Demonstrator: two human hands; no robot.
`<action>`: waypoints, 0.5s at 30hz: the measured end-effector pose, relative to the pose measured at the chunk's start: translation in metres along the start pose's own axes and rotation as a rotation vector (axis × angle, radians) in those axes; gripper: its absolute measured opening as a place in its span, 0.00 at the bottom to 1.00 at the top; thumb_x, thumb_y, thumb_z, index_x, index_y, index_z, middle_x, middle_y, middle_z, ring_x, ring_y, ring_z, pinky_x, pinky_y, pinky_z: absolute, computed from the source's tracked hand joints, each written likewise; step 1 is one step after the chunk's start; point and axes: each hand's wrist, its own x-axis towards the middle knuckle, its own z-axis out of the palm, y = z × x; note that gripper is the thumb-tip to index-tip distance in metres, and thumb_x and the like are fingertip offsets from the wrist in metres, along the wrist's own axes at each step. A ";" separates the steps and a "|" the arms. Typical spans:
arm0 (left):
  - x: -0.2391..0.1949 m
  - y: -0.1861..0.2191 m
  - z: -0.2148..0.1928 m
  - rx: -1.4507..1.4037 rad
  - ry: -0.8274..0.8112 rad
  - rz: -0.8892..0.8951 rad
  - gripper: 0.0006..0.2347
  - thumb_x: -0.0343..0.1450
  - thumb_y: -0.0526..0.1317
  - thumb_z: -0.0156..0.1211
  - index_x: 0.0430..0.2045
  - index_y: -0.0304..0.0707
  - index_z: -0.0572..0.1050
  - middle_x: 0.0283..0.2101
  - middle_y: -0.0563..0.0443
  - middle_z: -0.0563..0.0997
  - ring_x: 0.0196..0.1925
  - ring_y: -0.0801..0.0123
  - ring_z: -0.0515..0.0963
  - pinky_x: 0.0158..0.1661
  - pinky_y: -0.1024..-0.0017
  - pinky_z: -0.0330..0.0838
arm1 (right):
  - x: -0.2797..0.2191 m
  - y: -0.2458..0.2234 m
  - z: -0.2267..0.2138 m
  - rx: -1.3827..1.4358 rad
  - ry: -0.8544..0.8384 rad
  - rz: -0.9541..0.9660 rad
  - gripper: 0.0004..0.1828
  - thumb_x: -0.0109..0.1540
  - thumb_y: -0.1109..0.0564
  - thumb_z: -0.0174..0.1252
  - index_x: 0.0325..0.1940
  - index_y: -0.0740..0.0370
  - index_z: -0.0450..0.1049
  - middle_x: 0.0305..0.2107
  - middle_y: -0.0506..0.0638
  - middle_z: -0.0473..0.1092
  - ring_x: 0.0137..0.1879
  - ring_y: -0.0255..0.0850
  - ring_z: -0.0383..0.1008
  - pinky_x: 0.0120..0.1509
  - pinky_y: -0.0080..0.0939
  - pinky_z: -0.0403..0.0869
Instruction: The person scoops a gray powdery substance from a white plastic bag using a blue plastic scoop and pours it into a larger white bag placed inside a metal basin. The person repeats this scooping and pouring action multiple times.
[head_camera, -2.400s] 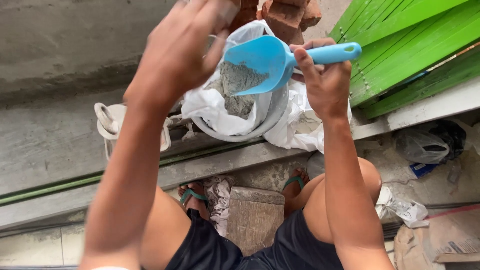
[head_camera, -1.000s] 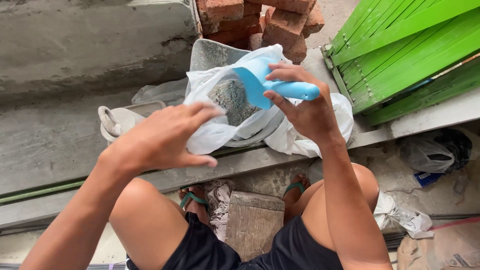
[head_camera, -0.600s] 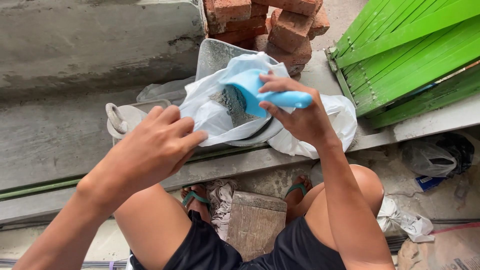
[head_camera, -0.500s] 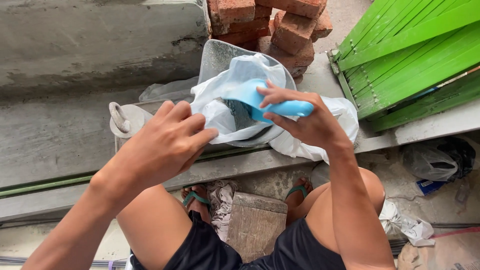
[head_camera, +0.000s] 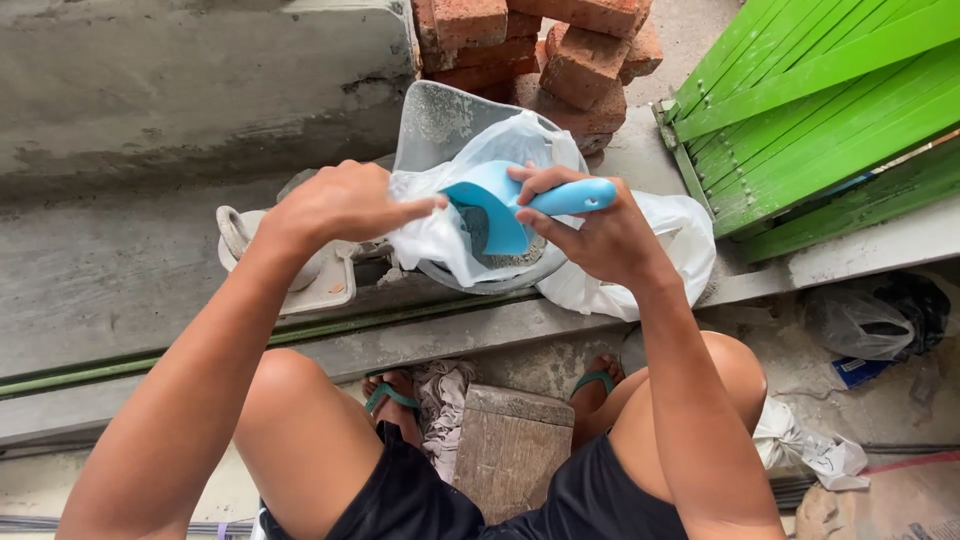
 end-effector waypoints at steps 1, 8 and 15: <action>0.013 -0.008 0.010 0.000 -0.002 0.000 0.38 0.67 0.70 0.50 0.51 0.25 0.78 0.51 0.23 0.80 0.56 0.30 0.79 0.53 0.45 0.73 | 0.000 -0.003 0.000 0.001 0.000 0.002 0.03 0.64 0.66 0.65 0.41 0.65 0.77 0.38 0.58 0.79 0.62 0.60 0.76 0.71 0.63 0.68; 0.037 -0.037 0.019 -0.296 0.230 0.189 0.14 0.72 0.51 0.54 0.34 0.43 0.81 0.32 0.44 0.84 0.41 0.49 0.83 0.44 0.52 0.75 | 0.003 -0.021 -0.017 -0.104 0.017 -0.022 0.04 0.65 0.64 0.65 0.43 0.62 0.78 0.45 0.56 0.78 0.67 0.55 0.72 0.74 0.58 0.68; 0.037 -0.027 0.011 -0.827 0.399 0.255 0.08 0.81 0.40 0.46 0.32 0.43 0.70 0.28 0.52 0.80 0.27 0.70 0.78 0.30 0.70 0.71 | -0.004 -0.004 -0.001 0.065 -0.231 0.028 0.07 0.66 0.67 0.60 0.43 0.57 0.74 0.65 0.65 0.67 0.78 0.59 0.58 0.79 0.56 0.63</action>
